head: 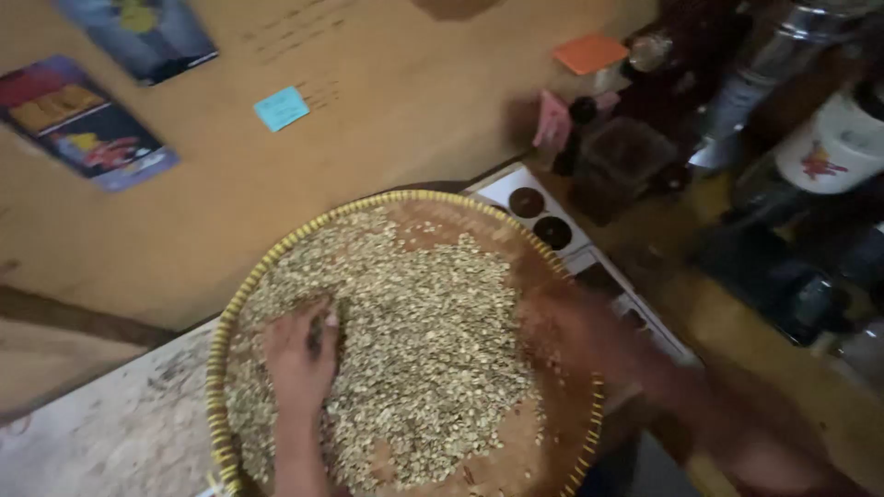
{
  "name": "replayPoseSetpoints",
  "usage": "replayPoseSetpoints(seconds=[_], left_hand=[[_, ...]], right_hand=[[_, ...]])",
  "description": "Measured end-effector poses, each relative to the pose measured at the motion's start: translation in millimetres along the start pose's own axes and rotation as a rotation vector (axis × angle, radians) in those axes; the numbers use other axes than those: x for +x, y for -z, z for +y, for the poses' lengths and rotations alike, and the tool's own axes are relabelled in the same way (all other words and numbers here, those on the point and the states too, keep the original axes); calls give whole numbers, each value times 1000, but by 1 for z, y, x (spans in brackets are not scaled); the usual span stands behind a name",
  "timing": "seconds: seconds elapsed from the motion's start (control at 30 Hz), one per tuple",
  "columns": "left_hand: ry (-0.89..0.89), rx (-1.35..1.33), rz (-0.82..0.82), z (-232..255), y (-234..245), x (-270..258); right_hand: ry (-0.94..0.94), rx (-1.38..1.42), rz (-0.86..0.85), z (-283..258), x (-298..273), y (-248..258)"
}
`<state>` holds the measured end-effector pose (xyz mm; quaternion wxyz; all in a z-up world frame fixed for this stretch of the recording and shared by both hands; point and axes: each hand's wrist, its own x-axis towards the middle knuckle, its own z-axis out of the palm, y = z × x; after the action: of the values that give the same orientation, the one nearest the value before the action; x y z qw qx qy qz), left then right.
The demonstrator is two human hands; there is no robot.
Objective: Sorting green coffee beans in a bamboo tray to remove defects
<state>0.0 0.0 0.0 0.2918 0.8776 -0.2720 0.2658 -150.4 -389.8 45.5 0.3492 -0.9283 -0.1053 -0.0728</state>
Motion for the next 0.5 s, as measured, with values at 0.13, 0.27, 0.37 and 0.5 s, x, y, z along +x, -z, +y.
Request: replayPoseSetpoints(seconds=[0.13, 0.27, 0.37, 0.5], left_hand=[[46, 4, 20, 0, 9, 3], [34, -55, 45, -3, 15, 4], [87, -54, 64, -2, 17, 7], [141, -91, 158, -5, 16, 8]], right_hand=[[508, -199, -311, -71, 8, -50], [638, -348, -422, -53, 31, -101], [580, -423, -401, -35, 62, -111], [521, -545, -120, -57, 82, -110]])
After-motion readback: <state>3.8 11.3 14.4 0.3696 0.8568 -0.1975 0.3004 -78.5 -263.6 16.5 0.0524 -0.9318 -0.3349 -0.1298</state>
